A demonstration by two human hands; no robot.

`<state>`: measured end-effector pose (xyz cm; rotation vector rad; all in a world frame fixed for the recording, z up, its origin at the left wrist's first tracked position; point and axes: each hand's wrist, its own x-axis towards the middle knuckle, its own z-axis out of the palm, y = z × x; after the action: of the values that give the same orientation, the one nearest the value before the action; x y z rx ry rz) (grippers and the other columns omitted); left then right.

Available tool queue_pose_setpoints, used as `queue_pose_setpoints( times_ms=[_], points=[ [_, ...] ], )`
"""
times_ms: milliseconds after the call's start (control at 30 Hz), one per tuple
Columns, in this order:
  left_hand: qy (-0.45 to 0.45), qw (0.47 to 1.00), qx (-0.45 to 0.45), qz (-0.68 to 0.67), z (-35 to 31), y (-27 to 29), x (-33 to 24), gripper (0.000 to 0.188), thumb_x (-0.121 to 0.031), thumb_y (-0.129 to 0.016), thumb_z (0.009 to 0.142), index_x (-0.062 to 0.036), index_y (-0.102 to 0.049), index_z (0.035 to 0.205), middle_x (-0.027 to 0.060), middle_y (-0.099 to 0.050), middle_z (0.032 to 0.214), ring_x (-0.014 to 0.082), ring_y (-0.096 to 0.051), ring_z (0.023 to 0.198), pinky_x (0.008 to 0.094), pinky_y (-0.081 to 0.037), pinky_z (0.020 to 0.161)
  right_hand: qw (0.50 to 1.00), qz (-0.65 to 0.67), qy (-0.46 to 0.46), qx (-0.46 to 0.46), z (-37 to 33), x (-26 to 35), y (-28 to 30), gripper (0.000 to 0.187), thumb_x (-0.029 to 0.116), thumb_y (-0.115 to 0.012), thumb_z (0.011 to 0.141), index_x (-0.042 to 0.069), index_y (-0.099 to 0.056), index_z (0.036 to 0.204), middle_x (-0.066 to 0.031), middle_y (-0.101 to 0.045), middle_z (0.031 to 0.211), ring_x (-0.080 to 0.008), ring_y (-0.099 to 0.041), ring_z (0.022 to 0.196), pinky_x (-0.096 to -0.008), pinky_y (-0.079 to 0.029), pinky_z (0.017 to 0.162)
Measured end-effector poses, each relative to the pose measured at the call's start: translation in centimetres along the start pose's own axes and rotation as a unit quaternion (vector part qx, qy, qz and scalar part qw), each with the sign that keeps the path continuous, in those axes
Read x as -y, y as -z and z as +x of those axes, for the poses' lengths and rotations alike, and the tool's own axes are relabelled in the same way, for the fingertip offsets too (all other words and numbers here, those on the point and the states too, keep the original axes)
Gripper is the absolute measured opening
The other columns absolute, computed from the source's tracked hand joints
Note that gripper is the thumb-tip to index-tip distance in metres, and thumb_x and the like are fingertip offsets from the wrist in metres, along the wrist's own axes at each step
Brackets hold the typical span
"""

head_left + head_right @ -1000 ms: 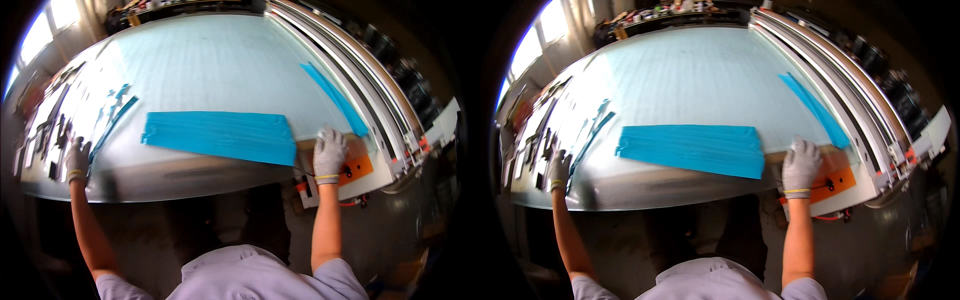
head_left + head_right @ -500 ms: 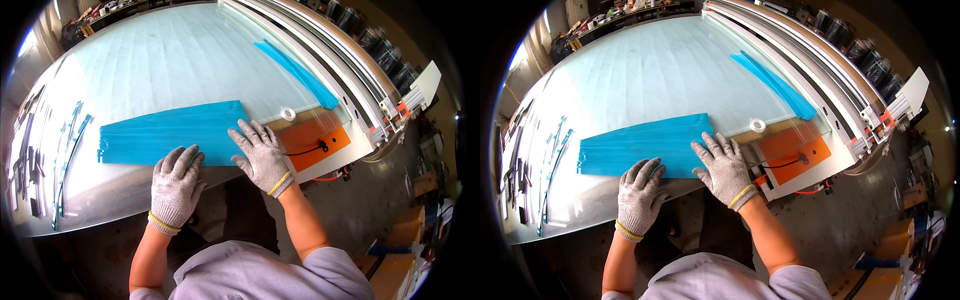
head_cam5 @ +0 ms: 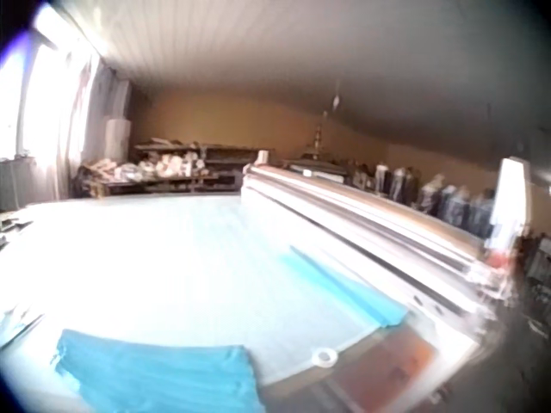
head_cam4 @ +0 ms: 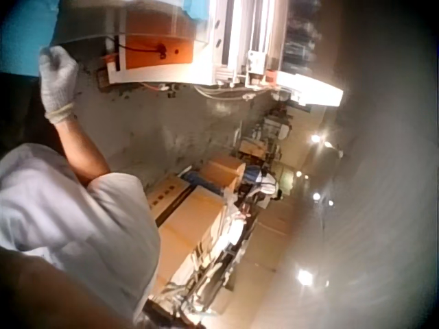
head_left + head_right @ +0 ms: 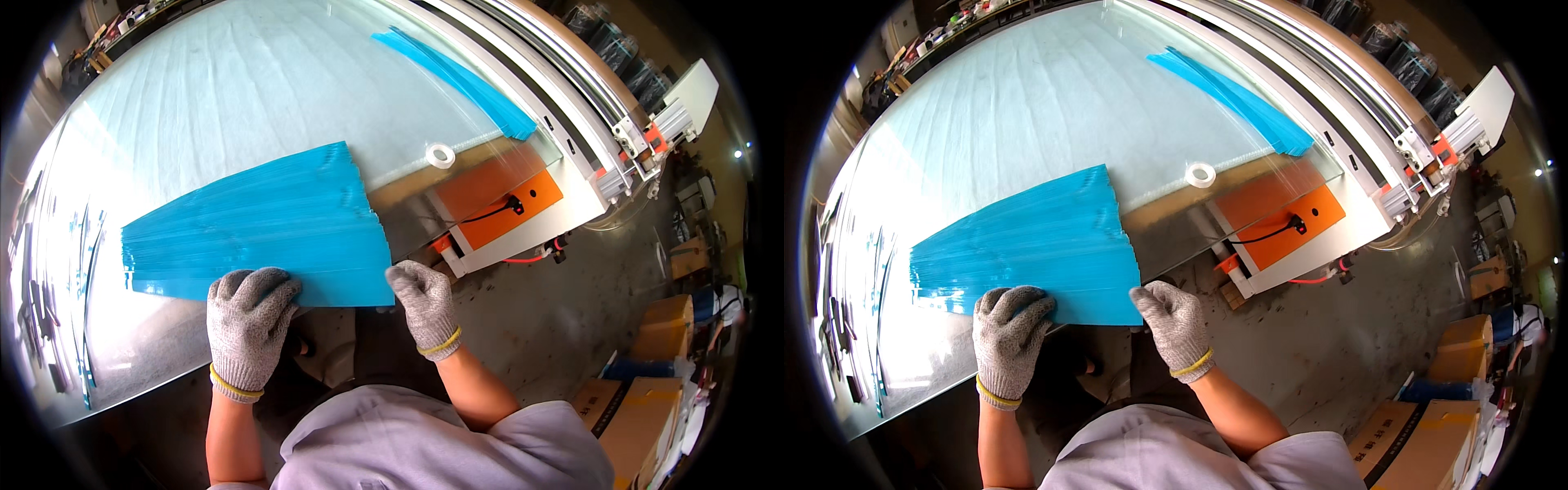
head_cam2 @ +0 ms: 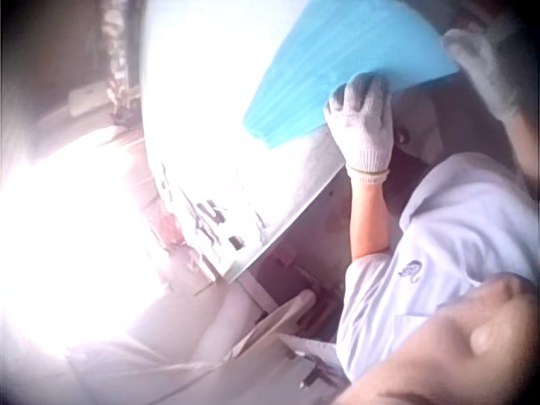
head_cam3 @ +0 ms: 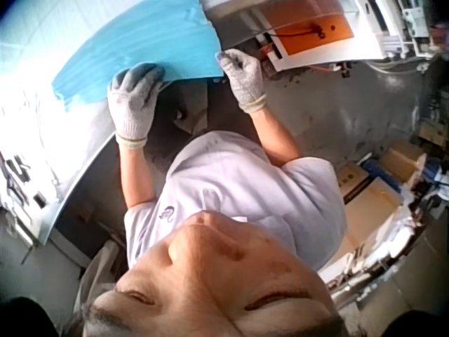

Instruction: The person repeatedly picks up long, thin blue plastic strips from a stack on a table. They apply a strip of white tape to the end of each blue strip, press it down, and then place the finished strip back onto the stack. This process is repeated for multiple strips throughout the video.

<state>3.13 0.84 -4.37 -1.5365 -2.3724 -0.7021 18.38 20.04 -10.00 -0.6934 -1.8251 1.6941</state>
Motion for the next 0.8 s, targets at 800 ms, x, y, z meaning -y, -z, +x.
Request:
queue_pose_setpoints(
  times_ms=[800],
  points=[
    [0.08, 0.997, 0.018, 0.014, 0.44, 0.3, -0.69, 0.051, -0.011, -0.085, 0.066, -0.0109, -0.072, 0.115, 0.0095, -0.063, 0.132, 0.0378, -0.052, 0.129, 0.0523, -0.042, 0.108, 0.999, -0.005, 0.021, -0.044, -0.67, 0.41, -0.83, 0.017, 0.012, -0.076, 0.095, 0.001, -0.064, 0.088, 0.001, -0.061, 0.074, -0.0053, -0.05, 0.067, -0.024, -0.044, 0.062]
  ],
)
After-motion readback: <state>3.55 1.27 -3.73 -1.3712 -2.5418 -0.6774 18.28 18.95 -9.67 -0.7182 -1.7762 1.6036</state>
